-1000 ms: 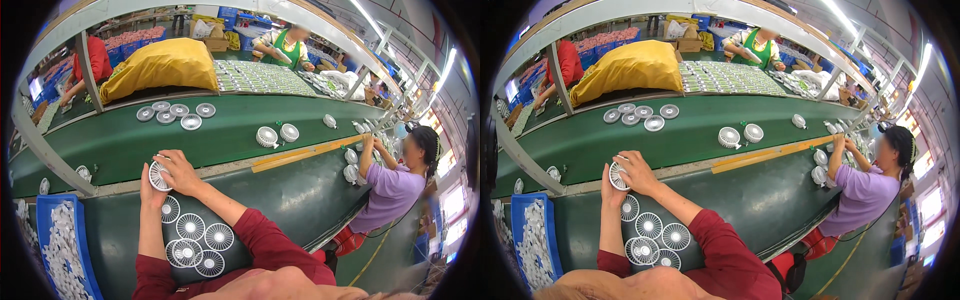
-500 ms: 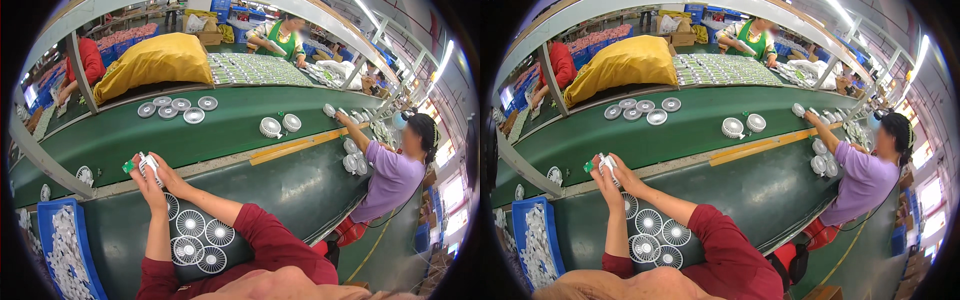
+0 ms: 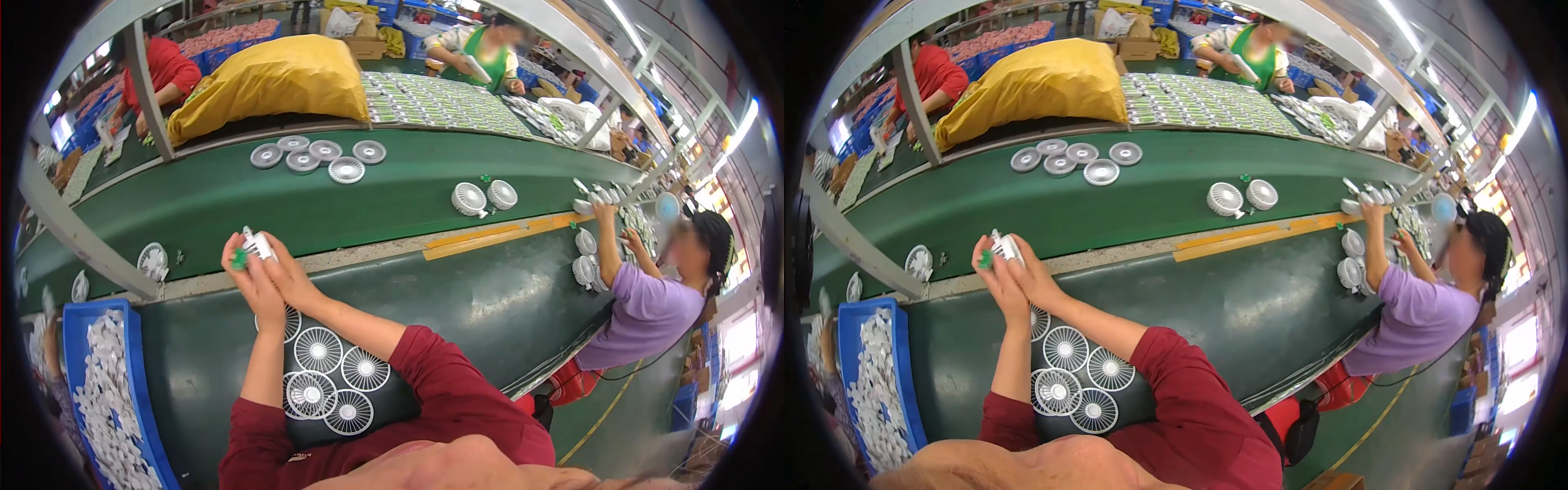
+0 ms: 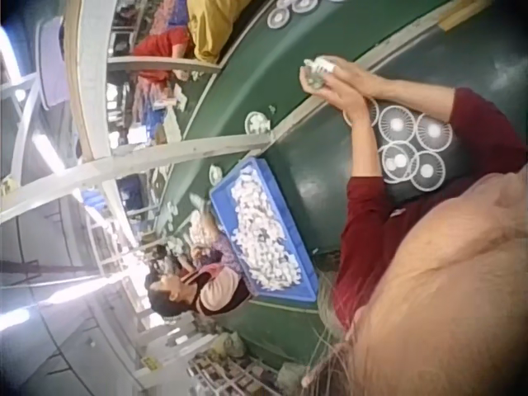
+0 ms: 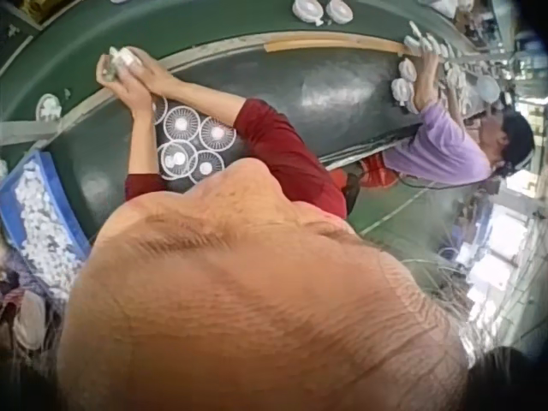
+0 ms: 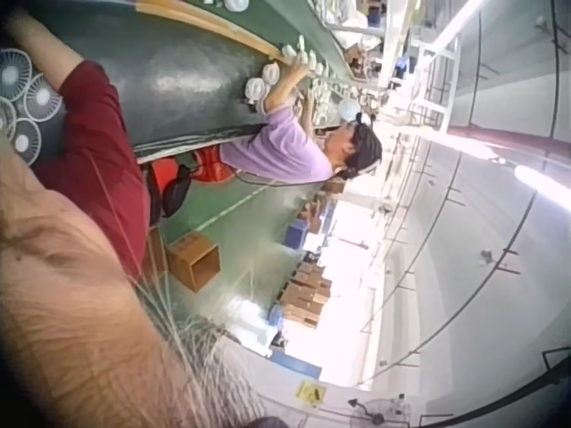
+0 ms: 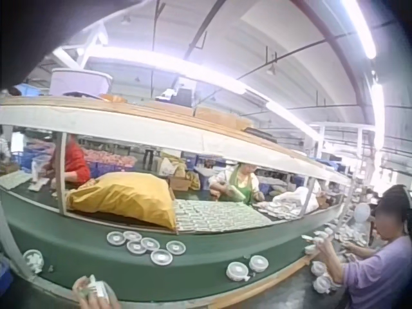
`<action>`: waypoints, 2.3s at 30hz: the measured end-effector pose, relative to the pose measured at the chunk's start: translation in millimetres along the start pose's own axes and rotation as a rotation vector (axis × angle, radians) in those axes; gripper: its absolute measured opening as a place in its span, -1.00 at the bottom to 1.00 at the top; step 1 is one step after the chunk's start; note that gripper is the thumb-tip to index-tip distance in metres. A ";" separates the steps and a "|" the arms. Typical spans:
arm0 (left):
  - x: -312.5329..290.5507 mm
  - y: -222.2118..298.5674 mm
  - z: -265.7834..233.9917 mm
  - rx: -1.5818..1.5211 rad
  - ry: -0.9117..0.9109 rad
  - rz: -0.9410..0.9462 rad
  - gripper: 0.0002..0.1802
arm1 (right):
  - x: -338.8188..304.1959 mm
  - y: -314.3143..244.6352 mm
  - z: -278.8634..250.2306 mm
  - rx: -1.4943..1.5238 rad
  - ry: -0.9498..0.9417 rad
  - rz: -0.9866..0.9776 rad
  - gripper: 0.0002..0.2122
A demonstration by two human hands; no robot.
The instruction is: The person assembles portable electric fans by picking up fan bodies from the conveyor belt, fitting plastic front grilles onto them by hand, and placing the assembled units back onto the line.
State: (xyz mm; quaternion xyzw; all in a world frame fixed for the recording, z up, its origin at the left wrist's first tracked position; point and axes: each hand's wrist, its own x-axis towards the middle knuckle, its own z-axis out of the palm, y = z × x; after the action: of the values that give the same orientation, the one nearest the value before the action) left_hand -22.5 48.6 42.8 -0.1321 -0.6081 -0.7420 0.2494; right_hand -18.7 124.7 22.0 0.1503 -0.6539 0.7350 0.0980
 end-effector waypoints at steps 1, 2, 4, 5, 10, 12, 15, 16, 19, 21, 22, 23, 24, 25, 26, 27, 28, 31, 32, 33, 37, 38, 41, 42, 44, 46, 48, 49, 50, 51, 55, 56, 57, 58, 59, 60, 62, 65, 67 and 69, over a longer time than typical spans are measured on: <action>-1.5 -1.2 -0.3 0.088 -0.017 0.107 -0.53 | -0.5 -2.2 1.1 0.078 -0.003 0.003 -0.41; -1.4 -3.7 -0.6 0.043 -0.008 0.140 -0.51 | -1.0 -4.4 1.6 0.157 -0.007 0.007 -0.43; -0.7 -6.8 -0.7 0.034 0.006 0.132 -0.52 | 1.7 -7.4 -1.4 0.207 -0.048 0.068 -0.42; 1.1 -8.3 -3.2 0.049 0.003 0.098 -0.52 | 4.1 -7.3 -4.3 0.224 -0.071 0.108 -0.42; 8.5 -46.0 -24.1 0.270 -0.211 0.044 -0.59 | 31.5 6.6 -82.5 -0.571 0.138 0.044 -0.29; 10.9 -46.9 -29.1 0.370 -0.232 0.007 -0.61 | 34.5 -0.1 -140.7 -0.834 0.317 -0.038 -0.27; 14.4 -67.9 -23.8 0.268 -0.181 -0.091 -0.64 | 23.0 -8.6 -263.2 -1.276 0.508 -0.047 -0.23; 14.2 -72.6 -33.1 0.285 -0.191 -0.139 -0.65 | 18.8 -11.1 -267.6 -1.408 0.618 0.212 -0.21; 12.7 -64.5 -26.4 0.497 -0.235 -0.062 -0.67 | 19.3 -13.5 -300.5 -1.797 0.690 0.084 -0.29; 12.7 -62.9 -28.1 0.588 -0.280 0.007 -0.67 | 45.0 -5.6 -309.0 -1.697 0.562 0.009 -0.33; 12.9 -63.2 -28.4 0.606 -0.283 0.030 -0.66 | 61.9 2.4 -309.8 -1.591 0.450 -0.007 -0.35; 13.2 -62.9 -29.2 0.626 -0.287 0.053 -0.66 | 78.6 10.2 -309.5 -1.481 0.340 -0.022 -0.37; 13.1 -64.1 -29.9 0.627 -0.285 0.053 -0.66 | 96.7 20.3 -311.9 -1.480 0.338 -0.023 -0.37; 12.4 -64.2 -27.6 0.612 -0.294 0.048 -0.66 | 114.9 25.4 -317.1 -1.465 0.258 0.058 -0.36; 11.4 -64.1 -25.5 0.595 -0.304 0.044 -0.66 | 130.3 29.4 -321.8 -1.450 0.180 0.140 -0.35; 10.6 -65.3 -24.3 0.603 -0.310 0.039 -0.67 | 143.5 37.0 -326.1 -1.492 0.146 0.192 -0.36; 9.7 -65.0 -25.2 0.622 -0.310 0.031 -0.67 | 155.1 41.3 -324.2 -1.532 0.111 0.245 -0.36; 9.1 -64.2 -24.4 0.624 -0.318 0.019 -0.67 | 175.2 51.9 -323.5 -1.560 -0.009 0.418 -0.50; 9.8 -63.4 -23.2 0.633 -0.318 0.028 -0.68 | 174.8 54.2 -324.2 -1.568 -0.002 0.428 -0.50; 9.3 -61.2 -25.0 0.651 -0.315 0.032 -0.68 | 174.1 57.1 -319.5 -1.574 0.050 0.370 -0.58; 13.0 -64.3 -26.4 0.664 -0.326 0.057 -0.70 | 159.3 58.0 -300.8 -1.636 0.164 0.175 -0.83; 13.6 -64.4 -25.2 0.652 -0.331 0.049 -0.70 | 153.1 54.9 -296.0 -1.656 0.163 0.170 -0.83; 13.3 -62.6 -27.6 0.660 -0.316 0.066 -0.70 | 128.6 40.6 -274.0 -1.583 0.050 0.035 -0.84; 13.5 -59.8 -27.3 0.660 -0.313 0.070 -0.70 | 121.5 27.9 -265.6 -1.564 -0.047 0.009 -0.86; 10.8 -72.3 -29.9 0.647 -0.315 0.035 -0.70 | 104.9 21.4 -244.4 -1.370 -0.064 0.156 -0.85; 10.0 -67.4 -27.4 0.626 -0.311 0.032 -0.70 | 84.0 7.5 -234.2 -1.185 -0.149 0.153 -0.85; 10.2 -64.5 -22.6 0.612 -0.313 0.051 -0.69 | 62.2 -3.5 -228.9 -0.795 -0.257 0.325 -0.88; 10.7 -64.0 -25.4 0.619 -0.308 0.049 -0.69 | 56.6 -12.4 -213.3 -0.669 -0.318 0.442 -0.90; 11.0 -64.0 -29.1 0.636 -0.305 0.056 -0.68 | 51.1 -22.6 -196.6 -0.542 -0.380 0.559 -0.91; 12.0 -63.2 -25.1 0.634 -0.295 0.056 -0.68 | 43.6 -30.4 -191.9 -0.486 -0.443 0.610 -0.94; 14.1 -63.2 -30.6 0.638 -0.276 0.043 -0.68 | 64.9 -49.5 -166.5 -0.497 -0.613 0.496 -0.90; 13.9 -62.5 -34.0 0.653 -0.274 0.042 -0.68 | 82.6 -38.8 -167.8 -0.476 -0.483 0.458 -0.87; 14.1 -62.5 -33.8 0.658 -0.278 0.045 -0.69 | 102.7 -24.6 -176.5 -0.509 -0.361 0.367 -0.84; 13.7 -62.4 -32.8 0.644 -0.273 0.048 -0.69 | 126.7 -5.0 -192.4 -0.722 -0.269 0.141 -0.75; 12.8 -63.2 -37.0 0.654 -0.270 0.049 -0.69 | 150.2 9.1 -196.3 -1.028 -0.214 -0.049 -0.61; 13.1 -62.5 -28.2 0.629 -0.284 0.065 -0.69 | 178.0 28.8 -234.4 -1.177 -0.192 -0.080 -0.50; 11.5 -63.9 -25.8 0.627 -0.292 0.080 -0.69 | 212.6 54.5 -252.4 -1.405 -0.106 0.064 -0.31; 9.6 -58.9 -22.2 0.616 -0.295 0.071 -0.70 | 232.9 67.2 -255.9 -1.562 -0.032 0.324 -0.21; 8.2 -57.2 -28.0 0.620 -0.289 0.046 -0.70 | 223.8 78.1 -240.8 -1.541 0.017 0.360 -0.38; 8.6 -56.8 -32.1 0.629 -0.284 0.035 -0.70 | 210.7 81.7 -236.1 -1.541 0.119 0.202 -0.56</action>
State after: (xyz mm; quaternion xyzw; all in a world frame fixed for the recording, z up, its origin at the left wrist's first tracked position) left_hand -56.5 23.4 -7.6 -0.1610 -0.8334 -0.4879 0.2034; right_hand -265.6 337.3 -4.1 -0.0604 -0.9843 0.0854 0.1422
